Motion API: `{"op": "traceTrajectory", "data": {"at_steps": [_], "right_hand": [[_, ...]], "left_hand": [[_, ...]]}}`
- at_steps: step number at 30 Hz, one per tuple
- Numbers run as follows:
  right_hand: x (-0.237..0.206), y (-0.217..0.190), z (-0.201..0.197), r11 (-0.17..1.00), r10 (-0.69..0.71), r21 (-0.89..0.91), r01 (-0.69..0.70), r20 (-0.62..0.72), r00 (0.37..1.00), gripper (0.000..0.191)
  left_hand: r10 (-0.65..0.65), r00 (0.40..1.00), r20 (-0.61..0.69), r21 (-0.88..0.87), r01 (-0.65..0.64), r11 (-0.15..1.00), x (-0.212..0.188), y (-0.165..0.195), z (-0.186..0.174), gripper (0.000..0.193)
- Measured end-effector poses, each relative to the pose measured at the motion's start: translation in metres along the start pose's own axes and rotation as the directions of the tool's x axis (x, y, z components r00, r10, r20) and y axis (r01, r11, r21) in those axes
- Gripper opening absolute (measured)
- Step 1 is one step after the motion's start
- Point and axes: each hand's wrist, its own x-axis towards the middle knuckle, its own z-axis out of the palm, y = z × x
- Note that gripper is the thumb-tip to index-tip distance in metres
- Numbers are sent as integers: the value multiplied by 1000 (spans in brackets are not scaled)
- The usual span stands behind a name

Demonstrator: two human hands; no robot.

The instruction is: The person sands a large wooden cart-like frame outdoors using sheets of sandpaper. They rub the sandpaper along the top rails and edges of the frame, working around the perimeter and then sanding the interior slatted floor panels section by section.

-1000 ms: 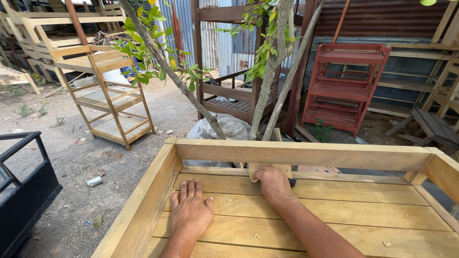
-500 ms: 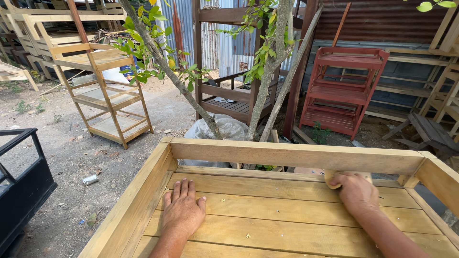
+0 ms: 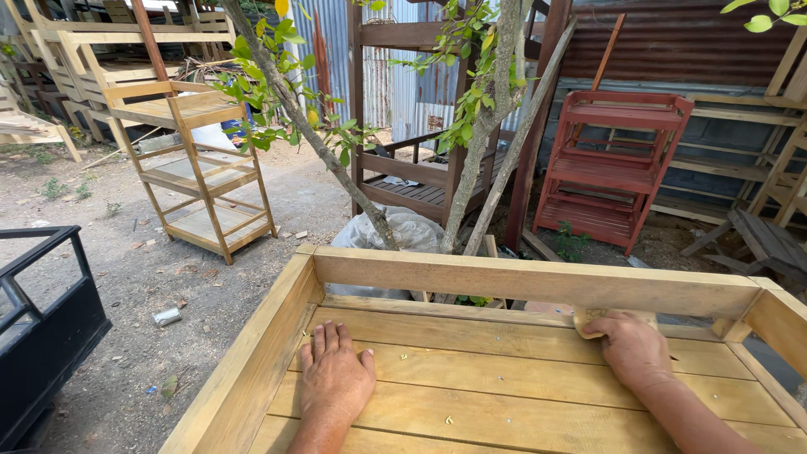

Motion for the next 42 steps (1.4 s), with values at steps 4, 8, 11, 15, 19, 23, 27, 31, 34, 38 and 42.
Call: {"op": "traceTrajectory", "data": {"at_steps": [4,8,11,15,19,23,27,31,34,38,42], "right_hand": [[8,-83,17,986,-127,103,131,-41,991,33],[12,-174,32,917,-289,270,295,-64,955,34],[15,-248,41,874,-368,310,374,-81,926,31],[18,-335,48,835,-448,331,439,-51,892,21],[23,-377,34,828,-489,315,464,3,872,19],[34,-380,3,900,-404,288,326,276,872,25],[30,-380,-11,922,-383,195,334,348,856,44],[13,-385,2,936,-353,128,329,343,870,54],[10,-389,16,888,-292,396,231,100,951,42],[15,-402,28,842,-133,537,-47,291,947,46],[22,-414,30,766,-275,643,5,320,907,47]], "left_hand": [[-21,999,-32,-66,19,998,1,-1,4,71],[57,998,-36,-92,-60,994,0,-10,3,69],[71,997,-29,-122,-74,990,-10,-23,2,66],[53,995,-88,-198,-70,978,-25,-31,3,69],[76,993,-95,-269,-100,958,-26,-29,0,69],[70,995,-65,-270,-85,959,-24,-25,-3,70],[65,997,-34,-277,-72,958,-24,-21,-7,69],[56,998,-10,-283,-56,957,-24,-20,-9,68],[54,998,-19,-281,-57,958,-24,-19,-10,66],[44,999,-13,-334,-45,942,-23,-19,-10,68],[23,1000,8,-309,-20,951,-21,-17,-8,66]]}}
